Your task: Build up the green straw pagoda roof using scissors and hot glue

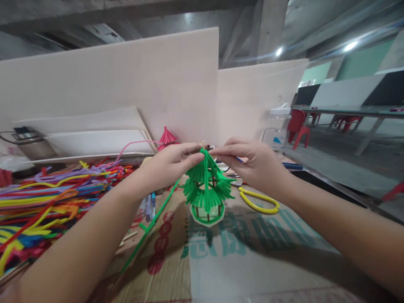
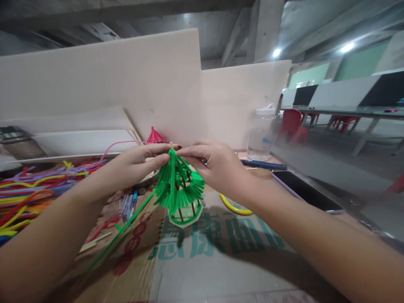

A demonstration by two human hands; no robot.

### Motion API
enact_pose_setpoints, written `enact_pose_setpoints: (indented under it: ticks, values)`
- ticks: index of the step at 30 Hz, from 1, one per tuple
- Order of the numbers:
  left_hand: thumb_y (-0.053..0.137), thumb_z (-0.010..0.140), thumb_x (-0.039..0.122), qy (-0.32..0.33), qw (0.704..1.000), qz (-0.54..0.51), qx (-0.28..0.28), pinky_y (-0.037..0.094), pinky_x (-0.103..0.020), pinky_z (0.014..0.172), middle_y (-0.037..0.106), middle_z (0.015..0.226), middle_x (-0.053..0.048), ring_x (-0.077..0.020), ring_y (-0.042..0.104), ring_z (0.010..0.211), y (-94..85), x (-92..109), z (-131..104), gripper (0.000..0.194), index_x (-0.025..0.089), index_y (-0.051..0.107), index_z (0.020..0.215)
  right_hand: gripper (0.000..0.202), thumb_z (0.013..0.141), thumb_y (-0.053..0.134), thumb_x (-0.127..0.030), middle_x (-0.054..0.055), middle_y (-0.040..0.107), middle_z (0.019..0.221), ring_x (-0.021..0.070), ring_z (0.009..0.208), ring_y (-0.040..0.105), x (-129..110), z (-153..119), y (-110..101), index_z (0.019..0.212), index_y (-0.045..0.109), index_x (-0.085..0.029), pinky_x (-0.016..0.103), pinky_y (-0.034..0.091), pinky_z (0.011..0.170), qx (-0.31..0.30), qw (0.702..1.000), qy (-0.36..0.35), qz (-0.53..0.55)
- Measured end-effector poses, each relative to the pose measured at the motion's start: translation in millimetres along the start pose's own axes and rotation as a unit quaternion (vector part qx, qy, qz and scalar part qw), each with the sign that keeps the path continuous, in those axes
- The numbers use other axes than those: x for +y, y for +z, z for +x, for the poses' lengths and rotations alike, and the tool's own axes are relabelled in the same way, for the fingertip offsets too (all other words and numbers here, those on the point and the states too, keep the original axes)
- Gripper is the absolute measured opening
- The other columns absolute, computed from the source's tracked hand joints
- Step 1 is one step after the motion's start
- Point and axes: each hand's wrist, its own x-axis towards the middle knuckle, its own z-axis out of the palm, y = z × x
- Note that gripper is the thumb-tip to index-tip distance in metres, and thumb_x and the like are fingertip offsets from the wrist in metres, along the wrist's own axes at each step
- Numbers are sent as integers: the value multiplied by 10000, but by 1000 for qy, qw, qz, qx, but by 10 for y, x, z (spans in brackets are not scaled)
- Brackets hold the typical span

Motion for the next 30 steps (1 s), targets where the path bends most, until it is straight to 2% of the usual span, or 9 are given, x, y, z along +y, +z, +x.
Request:
enact_pose_setpoints:
  ticks: [3, 7, 17, 21, 23, 26, 30]
  values:
    - [458, 962, 542, 31, 999, -13, 20, 476, -370, 1027, 709, 1230, -52, -250, 634, 1163, 1, -22, 33, 479, 243, 667, 1271, 254, 933, 559, -182, 42, 729, 908, 150, 798, 654, -9, -2, 17, 1062, 770, -238, 283, 496, 741, 2, 1000, -16, -14]
    - [511, 949, 502, 31, 999, -10, 21, 516, -333, 943, 756, 1101, -37, -225, 687, 1003, 4, -28, 48, 419, 256, 699, 1230, 293, 945, 534, -175, 52, 710, 909, 149, 804, 644, -9, -7, 31, 1130, 754, -230, 278, 490, 735, -10, 1000, -15, -9]
    - [529, 944, 454, 58, 997, 4, 41, 517, -292, 881, 754, 1102, -29, -206, 682, 964, 16, -40, 53, 372, 234, 730, 1166, 311, 963, 517, -210, 52, 690, 901, 147, 777, 615, 26, -11, 66, 1185, 733, -228, 275, 463, 710, -28, 999, -27, -24]
    - [493, 958, 482, 43, 999, -14, 27, 503, -321, 910, 746, 1116, -33, -209, 674, 974, 23, -65, 65, 394, 229, 726, 1150, 316, 960, 499, -193, 53, 714, 940, 156, 812, 634, 0, -2, 32, 1174, 728, -226, 284, 475, 740, -49, 999, -7, -5]
    - [466, 961, 521, 28, 999, -23, 29, 504, -337, 905, 746, 1092, -34, -217, 669, 978, 39, -77, 73, 424, 230, 721, 1136, 306, 958, 499, -203, 52, 735, 1001, 167, 878, 656, -9, 9, -21, 1167, 721, -228, 290, 488, 772, -39, 999, 22, 14]
    - [434, 957, 578, 9, 997, -45, 68, 509, -327, 872, 742, 1034, -46, -220, 661, 972, 69, -78, 85, 479, 219, 709, 1115, 254, 949, 528, -272, 53, 749, 992, 190, 884, 668, 7, 45, -131, 1085, 734, -216, 306, 497, 757, 2, 998, 62, -8]
    - [391, 975, 564, 6, 988, -68, 141, 502, -311, 827, 723, 934, -58, -200, 651, 875, 37, -47, 92, 484, 186, 693, 964, 214, 934, 539, -343, 35, 702, 779, 168, 703, 615, 94, 115, -235, 902, 702, -209, 289, 452, 621, 8, 994, 100, -40]
